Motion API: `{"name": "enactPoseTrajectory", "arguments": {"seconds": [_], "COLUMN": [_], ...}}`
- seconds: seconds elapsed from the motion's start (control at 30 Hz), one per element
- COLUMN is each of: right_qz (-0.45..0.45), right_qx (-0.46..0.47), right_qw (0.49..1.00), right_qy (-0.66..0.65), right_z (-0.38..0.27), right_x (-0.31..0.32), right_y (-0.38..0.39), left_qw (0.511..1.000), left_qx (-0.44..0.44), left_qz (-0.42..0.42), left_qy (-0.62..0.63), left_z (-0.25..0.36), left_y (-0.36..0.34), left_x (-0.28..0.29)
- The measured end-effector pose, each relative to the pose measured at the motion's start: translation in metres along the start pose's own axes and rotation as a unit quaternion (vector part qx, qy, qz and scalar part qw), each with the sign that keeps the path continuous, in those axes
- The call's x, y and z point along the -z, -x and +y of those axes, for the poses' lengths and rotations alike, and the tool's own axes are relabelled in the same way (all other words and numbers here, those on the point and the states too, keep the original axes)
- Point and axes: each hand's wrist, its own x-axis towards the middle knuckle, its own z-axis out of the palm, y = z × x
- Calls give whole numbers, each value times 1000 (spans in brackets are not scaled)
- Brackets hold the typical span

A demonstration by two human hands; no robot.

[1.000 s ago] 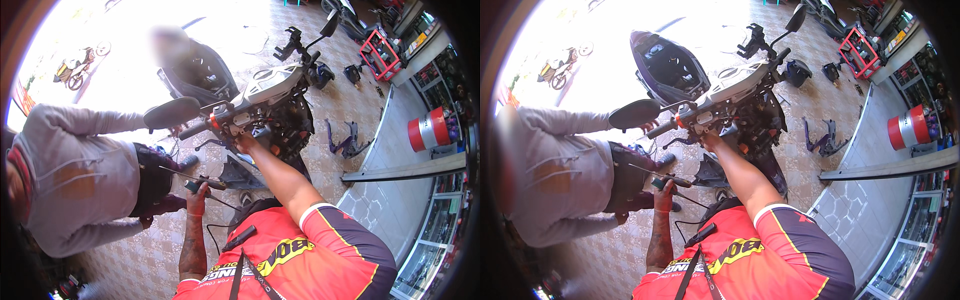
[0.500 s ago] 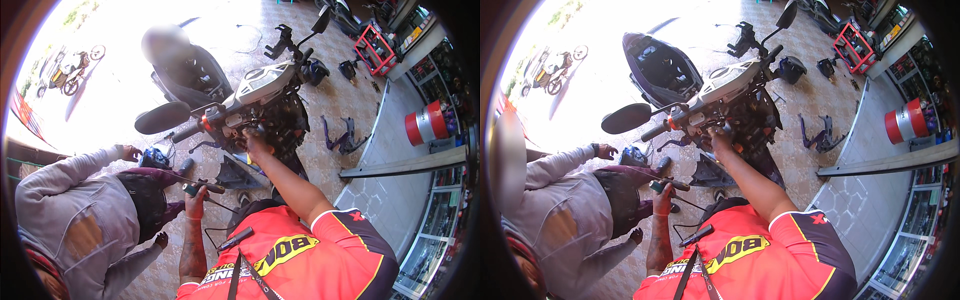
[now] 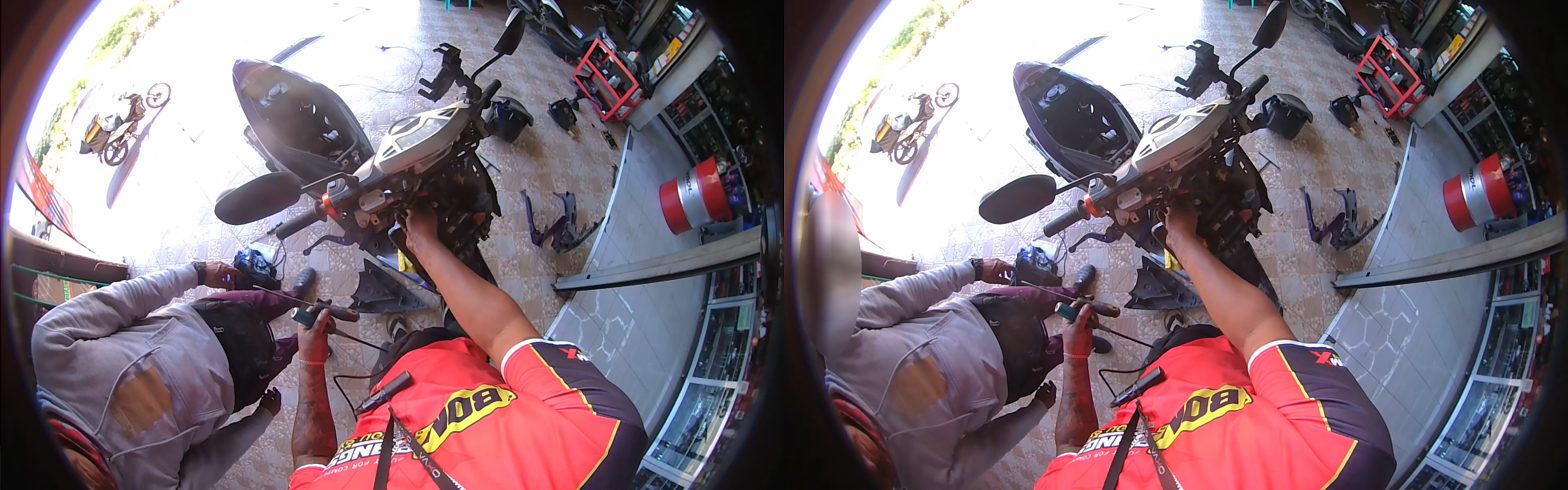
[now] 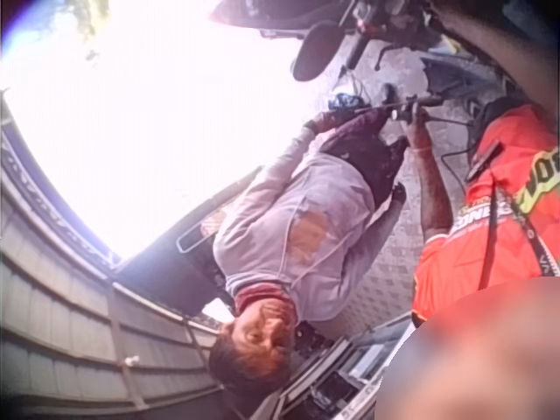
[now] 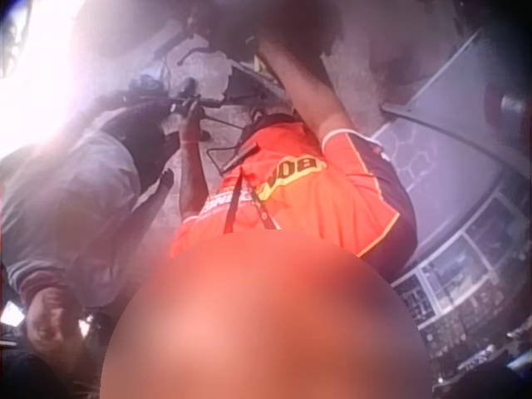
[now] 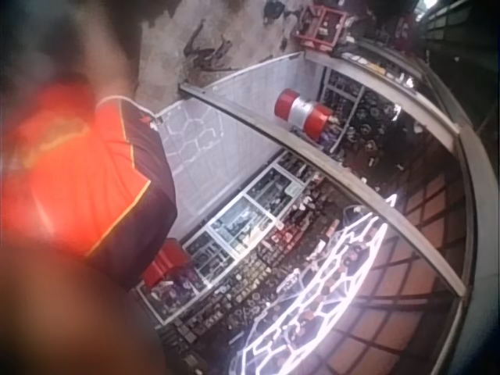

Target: The person works on a motorcycle's handlebar area, using a screwdriver to adjust components near the left handlebar grip and mirror. Another person assists by holding the handlebar steady. The person switches between tools and continues tightening or adjusting parts on the motorcycle.

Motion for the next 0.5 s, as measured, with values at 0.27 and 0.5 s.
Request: {"name": "enactPoseTrajectory", "arguments": {"seconds": [0.27,0.5], "right_qz": [-65,-128], "right_qx": [111,26], "right_qw": [991,991], "right_qy": [33,33], "right_z": [18,10], "right_x": [7,17], "right_y": [-34,-32], "left_qw": [1000,1000], "left_qx": [8,6], "left_qz": [-14,-7], "left_qy": [-1,-13], "left_z": [-2,-1], "left_y": [-7,-2], "left_x": [-10,-14]}}
